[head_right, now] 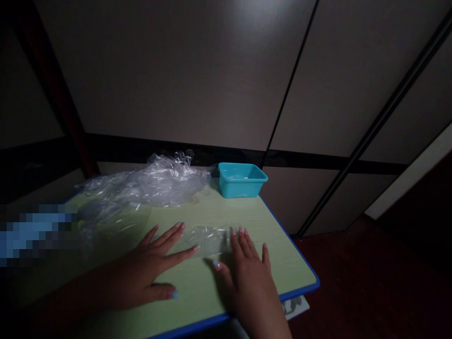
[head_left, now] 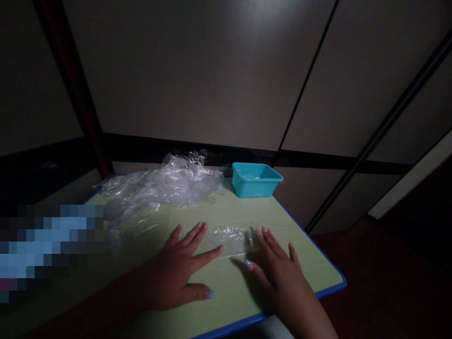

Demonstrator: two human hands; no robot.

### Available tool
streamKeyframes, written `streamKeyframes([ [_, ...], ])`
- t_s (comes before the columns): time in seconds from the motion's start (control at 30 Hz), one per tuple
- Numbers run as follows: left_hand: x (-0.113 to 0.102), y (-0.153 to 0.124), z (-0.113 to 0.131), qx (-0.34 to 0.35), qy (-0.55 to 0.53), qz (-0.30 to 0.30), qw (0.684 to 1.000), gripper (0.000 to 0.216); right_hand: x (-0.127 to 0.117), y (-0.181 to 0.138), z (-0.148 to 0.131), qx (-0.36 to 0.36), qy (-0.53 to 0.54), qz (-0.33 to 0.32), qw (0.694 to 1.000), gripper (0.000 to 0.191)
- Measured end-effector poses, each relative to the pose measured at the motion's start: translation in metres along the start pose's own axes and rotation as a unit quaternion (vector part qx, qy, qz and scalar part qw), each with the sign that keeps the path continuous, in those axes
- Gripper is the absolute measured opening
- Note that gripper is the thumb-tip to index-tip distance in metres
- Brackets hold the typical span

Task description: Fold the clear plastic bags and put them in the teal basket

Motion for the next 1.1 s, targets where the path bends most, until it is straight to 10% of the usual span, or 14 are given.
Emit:
streamKeyframes([
  [0.17, 0.000, -0.001, 0.001, 0.007, 0.004, 0.010, 1.000, 0.067, -0.008, -0.003, -0.051, -0.141, 0.123, -0.046, 0.981, 0.057],
  [0.4, 0.002, -0.001, 0.001, 0.007, 0.004, 0.013, 1.000, 0.064, 0.004, 0.006, -0.082, -0.153, 0.189, -0.034, 0.969, 0.047],
  [1.1, -0.007, -0.005, 0.003, -0.005, -0.028, 0.002, 1.000, 0.070, 0.020, 0.023, -0.021, -0.008, 0.012, 0.003, 1.000, 0.051],
])
Point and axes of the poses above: each hand's wrist, its own y-axis towards the middle knuckle, its own x-axis out of the palm, z = x × y, the point moved 2 cm from there along y, towards the middle knuckle, and after that the axes turned 4 degrees about z, right-handed, at the moved point
